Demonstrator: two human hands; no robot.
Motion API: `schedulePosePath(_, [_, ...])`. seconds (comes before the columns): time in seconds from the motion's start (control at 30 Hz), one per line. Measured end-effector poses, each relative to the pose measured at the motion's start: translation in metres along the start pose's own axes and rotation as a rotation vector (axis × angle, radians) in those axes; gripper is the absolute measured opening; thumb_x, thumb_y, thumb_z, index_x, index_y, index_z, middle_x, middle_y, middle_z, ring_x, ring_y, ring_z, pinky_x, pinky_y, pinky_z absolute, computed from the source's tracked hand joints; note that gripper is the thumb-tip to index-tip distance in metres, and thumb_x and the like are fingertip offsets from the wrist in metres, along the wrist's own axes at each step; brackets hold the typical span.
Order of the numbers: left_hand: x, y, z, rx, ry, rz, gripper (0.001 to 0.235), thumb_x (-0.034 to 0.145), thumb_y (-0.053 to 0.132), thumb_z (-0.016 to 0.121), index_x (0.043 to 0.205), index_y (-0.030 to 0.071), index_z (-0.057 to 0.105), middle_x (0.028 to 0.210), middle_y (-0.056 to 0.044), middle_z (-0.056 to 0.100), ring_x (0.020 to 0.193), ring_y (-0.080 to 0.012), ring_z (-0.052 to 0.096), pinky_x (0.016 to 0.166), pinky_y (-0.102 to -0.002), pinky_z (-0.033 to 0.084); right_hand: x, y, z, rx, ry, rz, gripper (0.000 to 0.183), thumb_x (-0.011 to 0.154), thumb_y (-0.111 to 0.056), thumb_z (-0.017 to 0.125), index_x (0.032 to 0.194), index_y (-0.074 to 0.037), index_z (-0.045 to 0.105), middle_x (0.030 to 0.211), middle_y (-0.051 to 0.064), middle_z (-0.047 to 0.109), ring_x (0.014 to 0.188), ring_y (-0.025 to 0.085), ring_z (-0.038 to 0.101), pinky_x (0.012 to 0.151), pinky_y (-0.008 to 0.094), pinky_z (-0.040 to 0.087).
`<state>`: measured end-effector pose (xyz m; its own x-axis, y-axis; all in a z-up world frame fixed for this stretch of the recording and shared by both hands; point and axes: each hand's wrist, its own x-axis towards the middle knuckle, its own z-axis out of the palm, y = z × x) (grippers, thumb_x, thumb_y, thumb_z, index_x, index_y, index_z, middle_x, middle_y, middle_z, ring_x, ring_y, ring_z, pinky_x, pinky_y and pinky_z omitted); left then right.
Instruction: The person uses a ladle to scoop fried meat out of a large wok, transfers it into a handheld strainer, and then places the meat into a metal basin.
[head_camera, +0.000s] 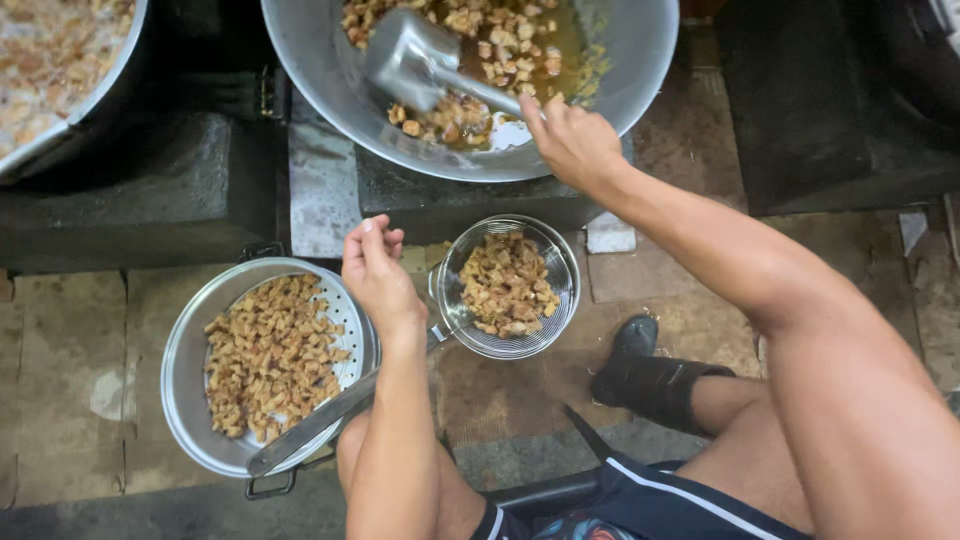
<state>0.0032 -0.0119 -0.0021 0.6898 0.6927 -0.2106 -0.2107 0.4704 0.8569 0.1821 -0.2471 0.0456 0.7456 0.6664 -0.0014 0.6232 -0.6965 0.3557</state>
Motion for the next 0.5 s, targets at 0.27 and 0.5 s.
schedulePosePath(0.27, [-0.005,-0.001,-0.007,0.046,0.008,-0.011,0.019,0.105,0.023,0.059,0.104,0.006,0.067,0.096,-0.001,0.068,0.081,-0.0073,0.062,0.076,-0.023,0.05,-0.057,0.035,-0.029,0.045,-0.159,0.359,0.065,0.093,-0.014,0.056,0.153,0.003,0.039,0.103,0.02,0.067,0.073,0.033,0.073,0.06,0.045,0.059])
schedulePosePath(0.5, [-0.001,0.009,-0.003,0.001,0.003,-0.009,0.018,0.105,0.022,0.059,0.102,0.006,0.067,0.094,0.0,0.068,0.081,-0.0075,0.063,0.076,-0.023,0.051,0.011,0.069,0.037,-0.002,-0.244,0.615,0.058,0.101,-0.016,0.053,0.146,0.019,0.039,0.102,0.025,0.075,0.083,0.032,0.076,0.067,0.044,0.06])
